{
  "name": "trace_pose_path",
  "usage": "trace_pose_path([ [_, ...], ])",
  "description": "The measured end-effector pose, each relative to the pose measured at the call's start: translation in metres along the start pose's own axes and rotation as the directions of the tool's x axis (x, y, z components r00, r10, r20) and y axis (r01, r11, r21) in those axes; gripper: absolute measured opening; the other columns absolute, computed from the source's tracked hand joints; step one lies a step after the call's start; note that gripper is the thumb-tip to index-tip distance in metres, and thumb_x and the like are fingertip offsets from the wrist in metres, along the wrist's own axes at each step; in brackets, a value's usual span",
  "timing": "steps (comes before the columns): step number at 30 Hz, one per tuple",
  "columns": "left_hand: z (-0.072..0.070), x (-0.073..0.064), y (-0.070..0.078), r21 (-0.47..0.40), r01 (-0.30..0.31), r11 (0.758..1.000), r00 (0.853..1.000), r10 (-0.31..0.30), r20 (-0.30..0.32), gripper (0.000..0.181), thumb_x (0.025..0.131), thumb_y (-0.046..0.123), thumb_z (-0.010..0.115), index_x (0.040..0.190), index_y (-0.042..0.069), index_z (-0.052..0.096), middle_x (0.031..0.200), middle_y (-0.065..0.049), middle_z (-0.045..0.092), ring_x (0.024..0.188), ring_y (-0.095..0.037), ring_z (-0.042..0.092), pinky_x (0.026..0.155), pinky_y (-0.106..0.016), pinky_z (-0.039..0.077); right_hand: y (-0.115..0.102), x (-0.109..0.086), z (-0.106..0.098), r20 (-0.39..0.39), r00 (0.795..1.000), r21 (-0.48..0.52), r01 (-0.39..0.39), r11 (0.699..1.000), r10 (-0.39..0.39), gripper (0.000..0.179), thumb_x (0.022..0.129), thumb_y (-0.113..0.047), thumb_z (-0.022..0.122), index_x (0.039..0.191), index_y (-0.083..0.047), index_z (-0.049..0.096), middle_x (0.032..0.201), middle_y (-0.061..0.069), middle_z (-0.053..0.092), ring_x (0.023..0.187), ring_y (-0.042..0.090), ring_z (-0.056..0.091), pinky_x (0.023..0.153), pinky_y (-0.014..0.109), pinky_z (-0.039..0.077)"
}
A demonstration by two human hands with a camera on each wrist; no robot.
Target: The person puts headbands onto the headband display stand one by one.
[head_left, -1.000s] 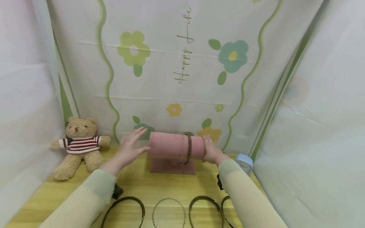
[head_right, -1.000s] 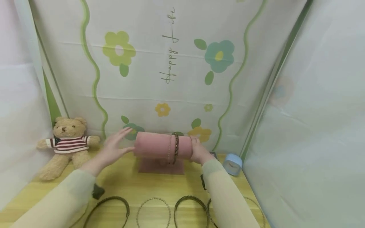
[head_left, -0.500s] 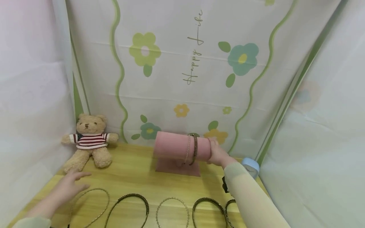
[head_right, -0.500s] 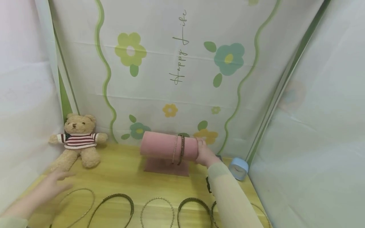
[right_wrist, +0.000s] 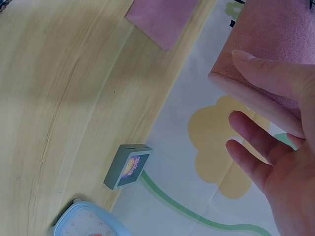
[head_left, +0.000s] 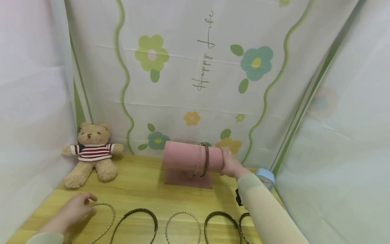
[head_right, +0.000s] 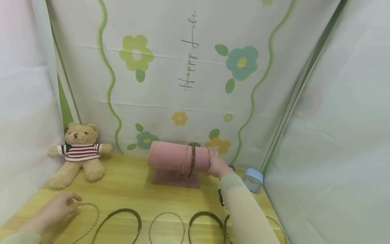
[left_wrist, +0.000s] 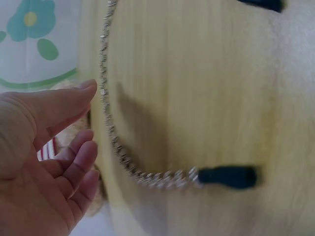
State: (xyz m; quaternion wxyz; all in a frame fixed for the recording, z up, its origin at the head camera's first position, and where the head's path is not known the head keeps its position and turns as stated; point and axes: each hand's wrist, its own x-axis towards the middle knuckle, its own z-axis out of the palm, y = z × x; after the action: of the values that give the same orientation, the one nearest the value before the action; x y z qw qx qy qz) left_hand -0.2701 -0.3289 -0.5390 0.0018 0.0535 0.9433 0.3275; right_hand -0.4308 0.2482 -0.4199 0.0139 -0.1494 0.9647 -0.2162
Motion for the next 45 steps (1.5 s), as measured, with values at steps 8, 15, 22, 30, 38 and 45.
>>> trace_pose_path([
  [8,0.009,0.007,-0.012,0.038,0.035,0.999,0.999,-0.035,0.015,0.021,0.082,0.02,0.08,0.089,0.011,0.063,0.086,-0.004,0.06,0.08,-0.022,0.056,0.067,-0.042,0.048,-0.003,0.001,-0.001,-0.012,1.0,-0.009,0.016,1.0,-0.016,0.121,0.066,0.003,0.088,0.158,-0.008,0.009,0.162,0.018,0.008,0.132,0.042,0.04,0.101,0.052,0.043],
  [15,0.012,0.007,-0.016,0.039,-0.002,0.999,1.0,0.002,0.003,0.021,0.084,0.01,0.076,0.077,0.013,0.057,0.076,0.001,0.053,0.072,-0.016,0.048,0.064,-0.036,0.042,-0.004,0.0,0.0,-0.007,1.0,-0.012,0.006,1.0,-0.007,0.12,0.066,0.003,0.088,0.158,-0.007,0.01,0.161,0.018,0.01,0.134,0.042,0.037,0.103,0.053,0.041],
  [22,0.006,0.006,-0.02,0.015,-0.011,1.0,1.0,0.012,-0.024,0.018,0.088,0.005,0.071,0.082,0.01,0.054,0.076,0.001,0.053,0.07,-0.014,0.047,0.061,-0.032,0.043,-0.004,-0.004,-0.002,-0.008,1.0,-0.016,0.012,1.0,-0.013,0.119,0.068,0.002,0.087,0.157,-0.005,0.009,0.161,0.021,0.009,0.127,0.043,0.044,0.097,0.052,0.046],
  [30,-0.018,0.01,-0.011,-0.152,0.063,0.986,0.998,-0.062,0.012,0.021,0.093,-0.002,0.057,0.11,-0.016,0.058,0.082,-0.006,0.065,0.071,-0.018,0.061,0.062,-0.031,0.053,-0.005,-0.003,-0.003,-0.018,1.0,-0.038,0.012,0.999,-0.013,0.118,0.067,0.002,0.087,0.157,-0.007,0.011,0.161,0.019,0.01,0.122,0.039,0.049,0.093,0.047,0.049],
  [38,-0.044,0.016,0.026,-0.493,0.272,0.826,0.958,-0.187,0.216,0.034,0.106,0.009,0.039,0.122,-0.02,0.046,0.098,-0.008,0.061,0.079,-0.018,0.059,0.071,-0.036,0.056,-0.006,0.0,0.001,-0.003,1.0,-0.035,0.0,0.999,0.0,0.121,0.067,0.0,0.089,0.158,-0.009,0.01,0.161,0.018,0.012,0.123,0.039,0.048,0.095,0.048,0.048],
  [45,-0.054,0.023,0.061,-0.566,0.324,0.758,0.944,-0.22,0.246,0.036,0.107,0.038,0.039,0.109,0.005,0.054,0.07,0.003,0.041,0.053,-0.009,0.035,0.053,-0.029,0.039,0.0,0.003,0.001,0.003,1.0,-0.023,-0.01,1.0,0.01,0.122,0.067,-0.001,0.088,0.158,-0.012,0.008,0.161,0.015,0.01,0.126,0.039,0.046,0.097,0.049,0.046],
])
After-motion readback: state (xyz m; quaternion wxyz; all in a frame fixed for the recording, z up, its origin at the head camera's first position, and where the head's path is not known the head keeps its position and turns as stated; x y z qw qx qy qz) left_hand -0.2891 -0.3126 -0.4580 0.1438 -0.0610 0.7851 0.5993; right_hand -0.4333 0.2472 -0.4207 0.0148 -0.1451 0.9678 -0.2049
